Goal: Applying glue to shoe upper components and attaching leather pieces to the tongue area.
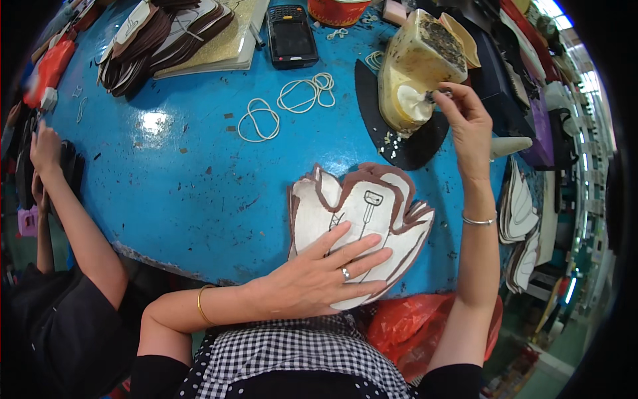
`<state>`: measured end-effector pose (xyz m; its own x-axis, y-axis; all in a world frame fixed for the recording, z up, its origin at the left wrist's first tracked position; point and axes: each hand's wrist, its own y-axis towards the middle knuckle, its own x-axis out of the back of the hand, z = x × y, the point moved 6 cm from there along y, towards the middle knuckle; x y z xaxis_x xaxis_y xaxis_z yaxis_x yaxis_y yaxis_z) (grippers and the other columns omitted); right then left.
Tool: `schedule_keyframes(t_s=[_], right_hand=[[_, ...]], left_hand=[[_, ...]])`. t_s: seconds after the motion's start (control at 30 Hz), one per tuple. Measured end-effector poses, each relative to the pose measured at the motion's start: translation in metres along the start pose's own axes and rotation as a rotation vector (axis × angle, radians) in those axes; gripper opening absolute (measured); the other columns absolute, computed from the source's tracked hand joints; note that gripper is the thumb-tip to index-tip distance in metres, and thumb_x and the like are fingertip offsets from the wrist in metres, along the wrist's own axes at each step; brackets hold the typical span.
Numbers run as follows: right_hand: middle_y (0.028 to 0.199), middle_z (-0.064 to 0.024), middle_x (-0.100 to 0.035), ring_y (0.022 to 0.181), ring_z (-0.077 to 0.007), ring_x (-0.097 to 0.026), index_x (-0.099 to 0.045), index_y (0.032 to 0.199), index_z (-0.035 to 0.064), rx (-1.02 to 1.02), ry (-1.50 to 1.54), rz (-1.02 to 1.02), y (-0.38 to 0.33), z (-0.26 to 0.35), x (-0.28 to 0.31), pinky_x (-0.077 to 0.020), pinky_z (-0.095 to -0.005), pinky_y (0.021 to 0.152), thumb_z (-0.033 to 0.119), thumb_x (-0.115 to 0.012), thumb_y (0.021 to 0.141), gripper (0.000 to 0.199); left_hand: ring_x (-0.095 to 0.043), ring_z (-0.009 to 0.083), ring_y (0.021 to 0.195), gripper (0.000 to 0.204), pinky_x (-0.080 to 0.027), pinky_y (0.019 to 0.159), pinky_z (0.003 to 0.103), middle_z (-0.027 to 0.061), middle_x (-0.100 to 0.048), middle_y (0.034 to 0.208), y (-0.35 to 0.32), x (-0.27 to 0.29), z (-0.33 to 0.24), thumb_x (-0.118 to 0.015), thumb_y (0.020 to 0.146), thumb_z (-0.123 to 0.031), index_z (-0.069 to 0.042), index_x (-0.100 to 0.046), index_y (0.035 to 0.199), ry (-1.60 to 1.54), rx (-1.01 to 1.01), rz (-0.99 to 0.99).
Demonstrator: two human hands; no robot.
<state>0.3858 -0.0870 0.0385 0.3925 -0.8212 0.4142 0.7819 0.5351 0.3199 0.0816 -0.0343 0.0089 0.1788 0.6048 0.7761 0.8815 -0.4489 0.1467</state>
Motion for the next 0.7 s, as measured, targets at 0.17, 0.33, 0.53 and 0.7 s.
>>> schedule_keyframes(t_s=[0.17, 0.33, 0.53, 0.7], right_hand=[[0.084, 0.0088, -0.059, 0.069, -0.0011, -0.04, -0.074, 0.104, 0.005, 0.005, -0.081, 0.041, -0.017, 0.006, -0.001, -0.0352, -0.0168, 0.062, 0.01, -0.078, 0.087, 0.018], [0.09, 0.0024, -0.068, 0.081, -0.0035, -0.058, -0.069, 0.106, 0.0023, -0.087, 0.036, -0.007, -0.043, 0.012, 0.004, -0.0464, -0.0205, 0.072, 0.01, -0.074, 0.091, 0.017], [0.097, -0.0056, -0.075, 0.087, -0.0095, -0.067, -0.066, 0.102, 0.003, -0.164, 0.032, 0.316, -0.128, 0.071, -0.011, -0.0509, -0.0245, 0.076, 0.004, -0.072, 0.087, 0.016], [0.09, -0.0057, -0.073, 0.073, -0.0148, -0.065, -0.07, 0.096, 0.0038, 0.054, -0.104, 0.453, -0.157, 0.092, -0.044, -0.0508, -0.0276, 0.066, 0.005, -0.081, 0.078, 0.02]], left_hand=[[-0.047, 0.0253, 0.133, 0.066, -0.036, 0.11, 0.047, 0.0086, -0.048, 0.149, -0.011, 0.004, -0.01, -0.08, 0.073, -0.034, -0.014, -0.061, 0.133, 0.072, -0.077, -0.141], [-0.059, 0.021, 0.103, 0.043, -0.048, 0.086, 0.036, 0.009, -0.061, 0.126, -0.027, 0.011, -0.018, -0.073, 0.082, -0.028, -0.002, -0.069, 0.117, 0.071, -0.055, -0.257], [-0.06, 0.0205, 0.098, 0.035, -0.049, 0.082, 0.035, 0.0102, -0.064, 0.121, -0.034, 0.01, -0.021, -0.068, 0.083, -0.02, -0.002, -0.071, 0.113, 0.161, -0.051, -0.381], [-0.06, 0.0208, 0.098, 0.032, -0.049, 0.081, 0.035, 0.0122, -0.065, 0.119, -0.033, 0.011, -0.02, -0.06, 0.084, -0.014, 0.001, -0.071, 0.11, 0.18, -0.049, -0.357]])
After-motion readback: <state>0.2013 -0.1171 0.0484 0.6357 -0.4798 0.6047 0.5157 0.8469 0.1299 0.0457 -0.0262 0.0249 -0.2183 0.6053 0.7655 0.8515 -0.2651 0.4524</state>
